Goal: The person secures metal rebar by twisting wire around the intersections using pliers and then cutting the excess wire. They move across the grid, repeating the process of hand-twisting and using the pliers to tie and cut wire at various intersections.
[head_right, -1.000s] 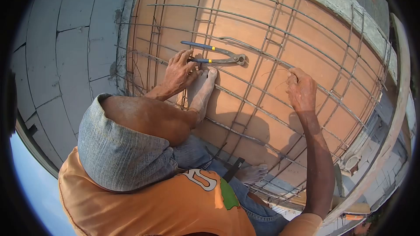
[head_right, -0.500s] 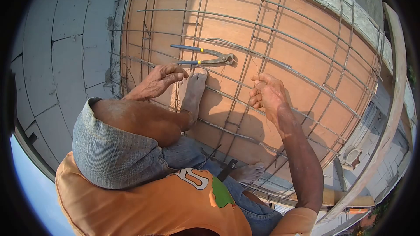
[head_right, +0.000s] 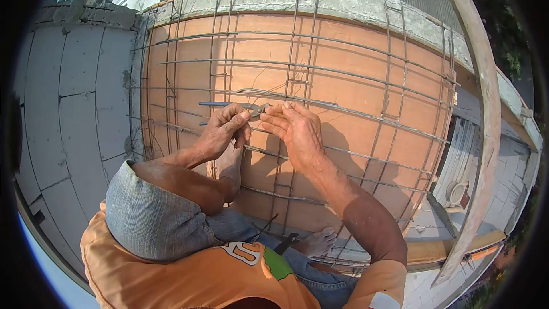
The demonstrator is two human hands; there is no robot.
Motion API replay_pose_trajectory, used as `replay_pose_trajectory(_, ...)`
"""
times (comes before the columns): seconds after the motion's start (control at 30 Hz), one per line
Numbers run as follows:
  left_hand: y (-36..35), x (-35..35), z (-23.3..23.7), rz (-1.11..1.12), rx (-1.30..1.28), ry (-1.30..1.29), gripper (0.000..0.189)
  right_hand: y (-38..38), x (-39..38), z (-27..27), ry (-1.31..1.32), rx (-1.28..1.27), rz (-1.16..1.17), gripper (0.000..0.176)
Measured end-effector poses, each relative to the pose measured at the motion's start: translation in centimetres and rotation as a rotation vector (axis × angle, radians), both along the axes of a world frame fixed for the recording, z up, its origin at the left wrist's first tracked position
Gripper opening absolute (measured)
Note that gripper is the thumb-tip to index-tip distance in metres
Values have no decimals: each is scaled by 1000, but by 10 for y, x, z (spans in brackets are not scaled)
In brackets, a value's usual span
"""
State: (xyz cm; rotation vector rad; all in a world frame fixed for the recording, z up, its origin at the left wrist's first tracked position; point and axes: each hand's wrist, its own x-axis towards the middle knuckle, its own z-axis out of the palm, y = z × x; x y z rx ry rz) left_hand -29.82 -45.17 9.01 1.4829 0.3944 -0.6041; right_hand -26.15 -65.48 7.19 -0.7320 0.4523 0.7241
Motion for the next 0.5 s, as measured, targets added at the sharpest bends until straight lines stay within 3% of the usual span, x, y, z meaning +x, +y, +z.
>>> replay_pose_trajectory(0.17,-19,8,-14,9,39,-101,26,0,9,-4,27,-25,-143,27)
replay_pose_trajectory(0.23,-31,8,-9,-242,278,-155,27,11,16,-2,39,-94,-220,28)
replay_pose_trajectory(0.33,-36,3,-26,-515,421,-243,30,18,28,13,37,-199,-189,28)
replay_pose_trajectory(0.5,-36,7,-35,-590,339,-252,35,15,22,-3,-149,-290,-84,27)
